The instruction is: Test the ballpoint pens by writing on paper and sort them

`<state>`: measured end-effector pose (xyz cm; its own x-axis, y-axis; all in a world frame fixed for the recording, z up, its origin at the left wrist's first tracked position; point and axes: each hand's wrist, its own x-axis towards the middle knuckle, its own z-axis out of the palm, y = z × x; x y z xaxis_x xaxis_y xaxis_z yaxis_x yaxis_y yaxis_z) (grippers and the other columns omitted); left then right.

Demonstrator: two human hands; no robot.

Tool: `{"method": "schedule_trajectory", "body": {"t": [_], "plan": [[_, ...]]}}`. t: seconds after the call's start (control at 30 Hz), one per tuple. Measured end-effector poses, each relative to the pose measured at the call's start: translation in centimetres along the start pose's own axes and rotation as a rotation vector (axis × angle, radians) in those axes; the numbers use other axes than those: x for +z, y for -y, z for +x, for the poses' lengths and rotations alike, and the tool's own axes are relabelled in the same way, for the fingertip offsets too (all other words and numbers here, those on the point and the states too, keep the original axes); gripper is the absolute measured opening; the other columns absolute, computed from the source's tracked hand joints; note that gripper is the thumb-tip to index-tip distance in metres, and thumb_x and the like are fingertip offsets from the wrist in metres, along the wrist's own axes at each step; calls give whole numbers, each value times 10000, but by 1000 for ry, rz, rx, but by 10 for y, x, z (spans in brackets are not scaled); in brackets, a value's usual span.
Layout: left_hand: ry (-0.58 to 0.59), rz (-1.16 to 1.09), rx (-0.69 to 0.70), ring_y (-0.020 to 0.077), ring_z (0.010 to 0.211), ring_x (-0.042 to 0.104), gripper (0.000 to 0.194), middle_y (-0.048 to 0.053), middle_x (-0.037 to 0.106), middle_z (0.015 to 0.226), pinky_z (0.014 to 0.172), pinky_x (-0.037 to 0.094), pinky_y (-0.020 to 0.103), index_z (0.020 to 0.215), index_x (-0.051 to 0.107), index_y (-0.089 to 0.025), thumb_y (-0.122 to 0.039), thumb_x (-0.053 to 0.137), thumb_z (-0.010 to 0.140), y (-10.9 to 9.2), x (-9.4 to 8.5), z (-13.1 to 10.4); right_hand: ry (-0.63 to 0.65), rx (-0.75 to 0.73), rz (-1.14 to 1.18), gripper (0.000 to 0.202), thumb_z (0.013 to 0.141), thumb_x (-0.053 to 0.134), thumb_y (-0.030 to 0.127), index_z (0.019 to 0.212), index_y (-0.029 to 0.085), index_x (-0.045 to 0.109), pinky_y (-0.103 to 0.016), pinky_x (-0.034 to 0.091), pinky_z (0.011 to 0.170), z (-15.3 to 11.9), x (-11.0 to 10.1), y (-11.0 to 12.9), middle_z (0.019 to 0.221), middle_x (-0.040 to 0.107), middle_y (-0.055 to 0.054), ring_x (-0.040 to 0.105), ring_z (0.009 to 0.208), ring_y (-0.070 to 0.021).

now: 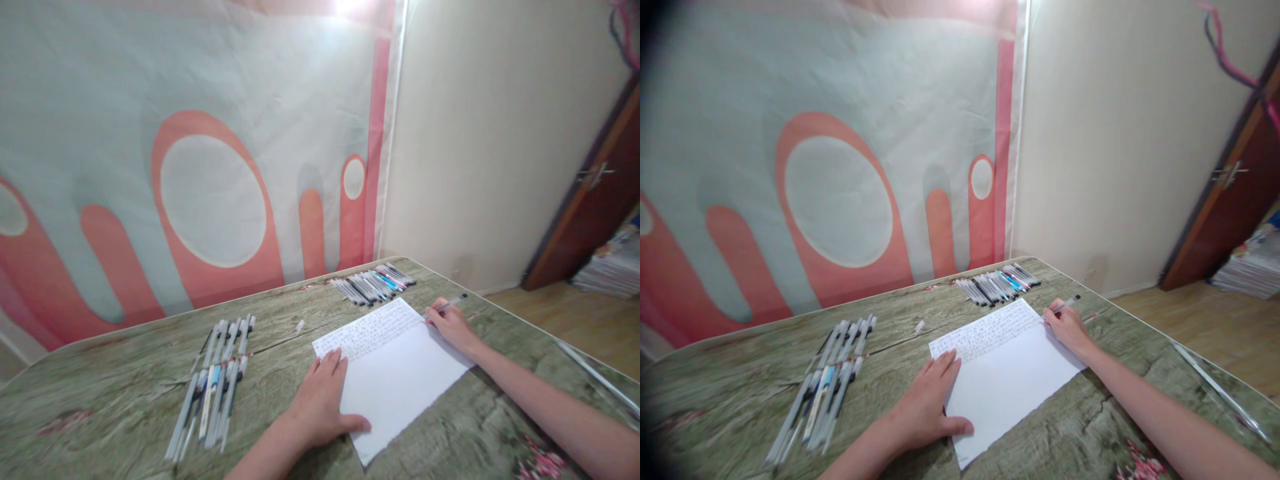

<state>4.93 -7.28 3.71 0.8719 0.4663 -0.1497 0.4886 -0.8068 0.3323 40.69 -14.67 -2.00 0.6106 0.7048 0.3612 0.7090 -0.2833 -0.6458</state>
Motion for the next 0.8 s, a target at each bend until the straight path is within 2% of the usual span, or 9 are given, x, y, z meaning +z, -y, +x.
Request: {"method": "schedule_trajectory", "body": {"t": [0.8], "plan": [[2,24,1,267,1304,85,1004,117,115,1426,1063,60,389,1348,219,-139,-721,460,566,1,2,1,-5,-16,-79,187,720,397,319,615,191,485,-241,321,542,0,-1,1,535,513,17,476,557,-139]]}}
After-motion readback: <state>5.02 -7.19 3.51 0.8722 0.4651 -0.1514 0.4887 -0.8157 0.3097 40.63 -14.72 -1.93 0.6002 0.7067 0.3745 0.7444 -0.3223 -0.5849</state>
